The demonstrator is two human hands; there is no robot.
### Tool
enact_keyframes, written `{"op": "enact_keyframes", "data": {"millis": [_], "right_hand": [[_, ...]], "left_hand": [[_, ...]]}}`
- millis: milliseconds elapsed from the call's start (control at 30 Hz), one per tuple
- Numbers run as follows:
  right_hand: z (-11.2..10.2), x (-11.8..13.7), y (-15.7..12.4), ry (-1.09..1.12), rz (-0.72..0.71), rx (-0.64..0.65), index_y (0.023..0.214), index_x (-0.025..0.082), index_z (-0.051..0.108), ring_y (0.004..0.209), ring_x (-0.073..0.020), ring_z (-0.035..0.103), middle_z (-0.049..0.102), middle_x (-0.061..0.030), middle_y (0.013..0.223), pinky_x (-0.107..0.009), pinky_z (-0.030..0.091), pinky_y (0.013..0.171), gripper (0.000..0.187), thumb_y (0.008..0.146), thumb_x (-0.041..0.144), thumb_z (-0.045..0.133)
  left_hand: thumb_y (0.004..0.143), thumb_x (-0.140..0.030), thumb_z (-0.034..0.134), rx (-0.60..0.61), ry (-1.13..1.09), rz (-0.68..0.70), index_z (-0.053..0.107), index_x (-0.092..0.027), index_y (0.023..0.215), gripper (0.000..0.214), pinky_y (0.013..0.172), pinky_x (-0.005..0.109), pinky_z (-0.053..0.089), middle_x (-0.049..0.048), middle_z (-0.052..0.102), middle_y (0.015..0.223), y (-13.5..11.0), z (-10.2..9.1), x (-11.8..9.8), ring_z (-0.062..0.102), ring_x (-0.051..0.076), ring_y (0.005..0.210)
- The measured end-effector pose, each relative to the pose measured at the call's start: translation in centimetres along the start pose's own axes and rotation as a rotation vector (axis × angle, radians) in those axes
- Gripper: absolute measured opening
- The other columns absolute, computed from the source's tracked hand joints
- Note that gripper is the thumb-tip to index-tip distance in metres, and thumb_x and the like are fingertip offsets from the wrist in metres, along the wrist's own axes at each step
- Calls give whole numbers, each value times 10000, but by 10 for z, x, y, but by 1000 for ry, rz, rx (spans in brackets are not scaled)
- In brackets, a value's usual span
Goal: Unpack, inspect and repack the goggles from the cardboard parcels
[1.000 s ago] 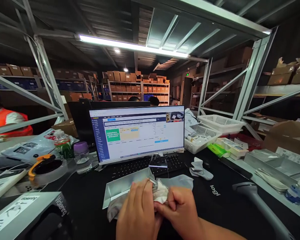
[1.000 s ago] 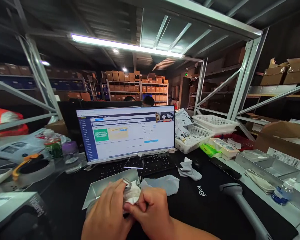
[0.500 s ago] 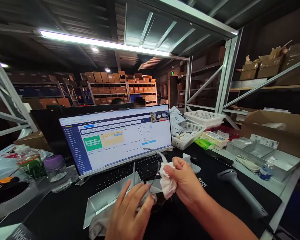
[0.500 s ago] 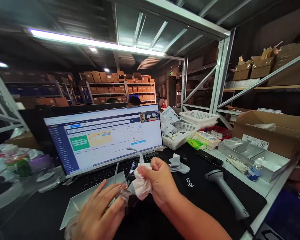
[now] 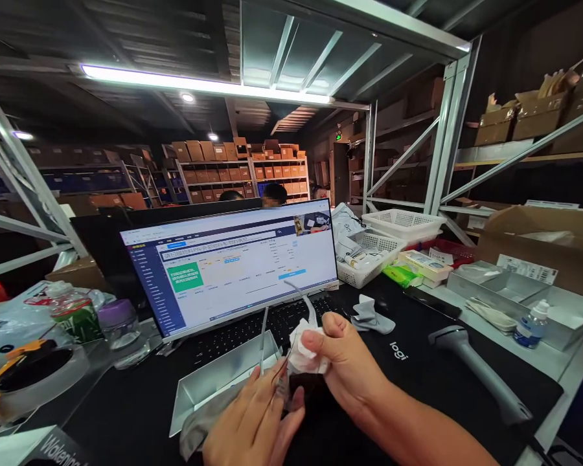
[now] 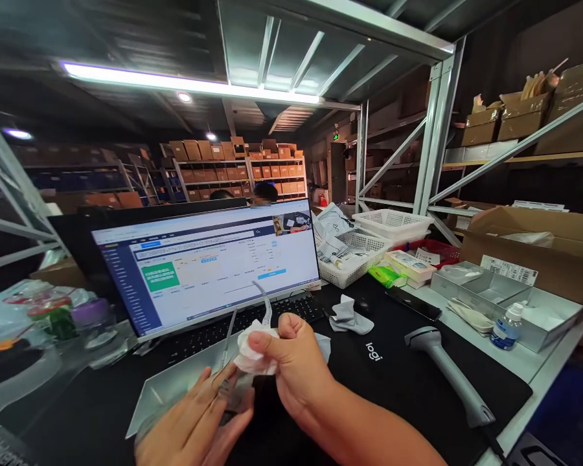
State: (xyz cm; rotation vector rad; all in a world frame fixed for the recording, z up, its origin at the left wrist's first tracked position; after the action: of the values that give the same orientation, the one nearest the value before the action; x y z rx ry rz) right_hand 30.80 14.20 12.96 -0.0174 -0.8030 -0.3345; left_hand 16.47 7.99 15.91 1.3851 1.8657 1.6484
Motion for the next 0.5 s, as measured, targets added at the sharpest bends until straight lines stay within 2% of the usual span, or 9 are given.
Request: {"op": "enact_keyframes", "data": {"millis": [133, 267, 333, 433, 500], "right_hand": [[-3, -15, -6, -47, -126, -20, 582, 226, 223, 499, -64, 279, 314, 102, 513, -197, 278, 483, 729, 515, 383, 932], [3, -35, -19, -195, -267, 10, 500, 212, 217, 528, -73, 297, 342, 78, 523, -210, 289, 501, 706, 525, 334, 912], [6, -35, -15, -183, -186, 52, 508, 212, 223, 528, -73, 310, 358, 78, 524, -209, 285, 501, 708, 509, 323, 923], [5, -21, -3, -59, 2, 72, 568, 222, 218, 504, -64, 298, 353, 97, 509, -202, 262, 486, 760, 452, 335, 960], [1, -8, 3, 18, 45, 53, 594, 225, 202, 508, -64, 303, 360, 99, 511, -201, 272, 495, 791, 456, 359, 969]], "left_hand": [[891, -176, 693, 46, 62, -57, 659, -149, 1051, 166, 757, 321, 603, 101, 789, 944, -8, 6, 6, 760, 241, 854], [933, -259, 663, 23, 128, -128, 687, -128, 984, 143, 652, 288, 543, 112, 781, 911, -17, 1, 14, 750, 213, 768], [925, -251, 678, -8, 125, -137, 697, -106, 961, 151, 655, 288, 530, 120, 779, 898, -14, -3, 13, 746, 210, 757], [878, -150, 718, -39, 26, -92, 698, -78, 941, 98, 813, 320, 557, 132, 781, 922, -2, -6, 6, 747, 219, 831], [838, -78, 735, -51, -56, -67, 695, -85, 906, 79, 919, 344, 549, 124, 786, 954, 6, -6, 2, 746, 213, 866]]}}
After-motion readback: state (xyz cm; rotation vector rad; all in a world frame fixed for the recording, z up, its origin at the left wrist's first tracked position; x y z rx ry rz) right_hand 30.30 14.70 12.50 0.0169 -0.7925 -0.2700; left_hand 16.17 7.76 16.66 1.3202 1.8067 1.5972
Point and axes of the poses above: each hand's wrist, its own y-axis towards the middle knuckle, its own z-axis out of the palm, x = y × z, the point moved 9 cm from there along y, towards the middle knuckle
